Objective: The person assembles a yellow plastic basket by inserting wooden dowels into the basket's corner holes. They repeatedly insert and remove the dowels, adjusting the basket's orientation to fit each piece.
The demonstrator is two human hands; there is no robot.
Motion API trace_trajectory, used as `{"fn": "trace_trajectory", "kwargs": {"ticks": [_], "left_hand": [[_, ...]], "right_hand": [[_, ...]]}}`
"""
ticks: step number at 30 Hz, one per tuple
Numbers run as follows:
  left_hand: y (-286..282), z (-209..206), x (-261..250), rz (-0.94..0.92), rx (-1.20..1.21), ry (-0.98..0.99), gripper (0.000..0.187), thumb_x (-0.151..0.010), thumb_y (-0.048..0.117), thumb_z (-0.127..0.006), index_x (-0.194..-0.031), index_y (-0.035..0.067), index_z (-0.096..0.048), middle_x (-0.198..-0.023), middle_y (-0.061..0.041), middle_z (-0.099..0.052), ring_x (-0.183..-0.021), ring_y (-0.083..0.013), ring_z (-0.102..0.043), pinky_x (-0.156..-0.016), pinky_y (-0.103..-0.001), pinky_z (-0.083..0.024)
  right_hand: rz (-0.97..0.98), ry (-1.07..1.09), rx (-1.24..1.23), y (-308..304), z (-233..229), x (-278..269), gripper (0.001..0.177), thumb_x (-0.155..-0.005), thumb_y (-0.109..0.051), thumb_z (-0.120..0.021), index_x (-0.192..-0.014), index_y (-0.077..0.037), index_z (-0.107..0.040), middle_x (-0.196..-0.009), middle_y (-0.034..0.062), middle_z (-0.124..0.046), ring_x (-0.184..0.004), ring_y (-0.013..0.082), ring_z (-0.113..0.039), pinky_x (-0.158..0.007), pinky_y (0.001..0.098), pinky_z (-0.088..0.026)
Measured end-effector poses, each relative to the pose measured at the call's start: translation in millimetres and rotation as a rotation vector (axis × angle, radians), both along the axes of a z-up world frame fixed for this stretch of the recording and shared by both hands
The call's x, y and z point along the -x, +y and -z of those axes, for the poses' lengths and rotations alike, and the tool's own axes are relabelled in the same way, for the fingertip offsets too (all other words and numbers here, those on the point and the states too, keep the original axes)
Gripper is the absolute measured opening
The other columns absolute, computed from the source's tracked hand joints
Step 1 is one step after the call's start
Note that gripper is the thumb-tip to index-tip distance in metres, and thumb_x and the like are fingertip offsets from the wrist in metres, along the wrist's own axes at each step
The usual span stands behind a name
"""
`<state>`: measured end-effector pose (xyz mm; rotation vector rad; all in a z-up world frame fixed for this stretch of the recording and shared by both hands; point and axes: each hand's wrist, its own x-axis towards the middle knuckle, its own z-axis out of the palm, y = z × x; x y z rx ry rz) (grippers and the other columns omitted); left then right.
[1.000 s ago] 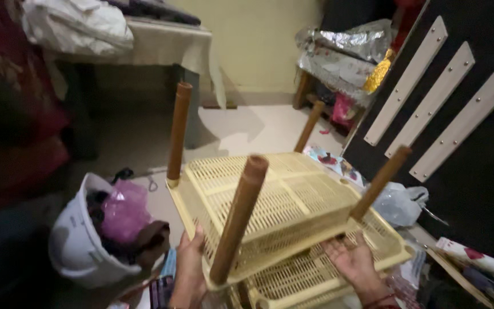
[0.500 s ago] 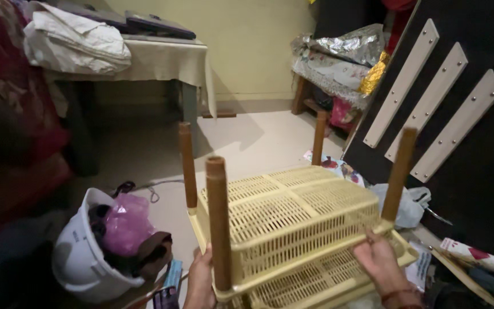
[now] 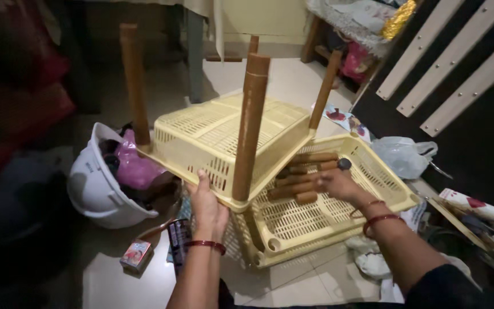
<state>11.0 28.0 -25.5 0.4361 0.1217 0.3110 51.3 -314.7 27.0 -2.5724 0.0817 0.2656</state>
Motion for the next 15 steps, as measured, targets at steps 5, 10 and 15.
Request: {"fn": "trace_trajectory", "kwargs": {"ticks": [5, 10, 15], "left_hand": [[3, 16, -15, 0.003, 0.103, 0.135, 0.054, -0.103, 0.017, -0.043, -0.153, 0.025, -0.025, -0.146, -0.011, -0.05, -0.126, -0.0273, -0.058, -0.105, -0.047, -0.053], [9, 20, -23, -0.049, -0.006, 0.067, 0.058, -0.104, 0.016, -0.047, -0.155, 0.022, -0.021, -0.15, -0.012, -0.048, -0.131, -0.0279, -0.055, -0.109, -0.05, -0.05], [16, 3, -16, 0.006, -0.145, 0.116, 0.066, -0.102, 0.021, -0.048, -0.158, 0.026, -0.014, -0.148, -0.011, -0.048, -0.129, -0.0249, -0.055, -0.107, -0.047, -0.051]], "right_hand": [[-0.17, -0.215, 0.288, 18, 52, 0, 0.031, -0.086, -0.031, -0.072, -0.11, -0.012, -0.076, -0.103, 0.0191, -0.073, -0.098, 0.0355, -0.07, -0.088, 0.0446, -0.055], [-0.043, -0.088, 0.376, 34, 54, 13, 0.027, -0.084, -0.033, -0.076, -0.103, -0.013, -0.077, -0.101, 0.015, -0.076, -0.098, 0.0321, -0.071, -0.091, 0.0435, -0.055], [-0.007, -0.119, 0.438, 37, 39, -6, 0.027, -0.08, -0.029, -0.083, -0.099, -0.011, -0.077, -0.101, 0.0128, -0.075, -0.096, 0.0305, -0.073, -0.09, 0.0416, -0.057]]}}
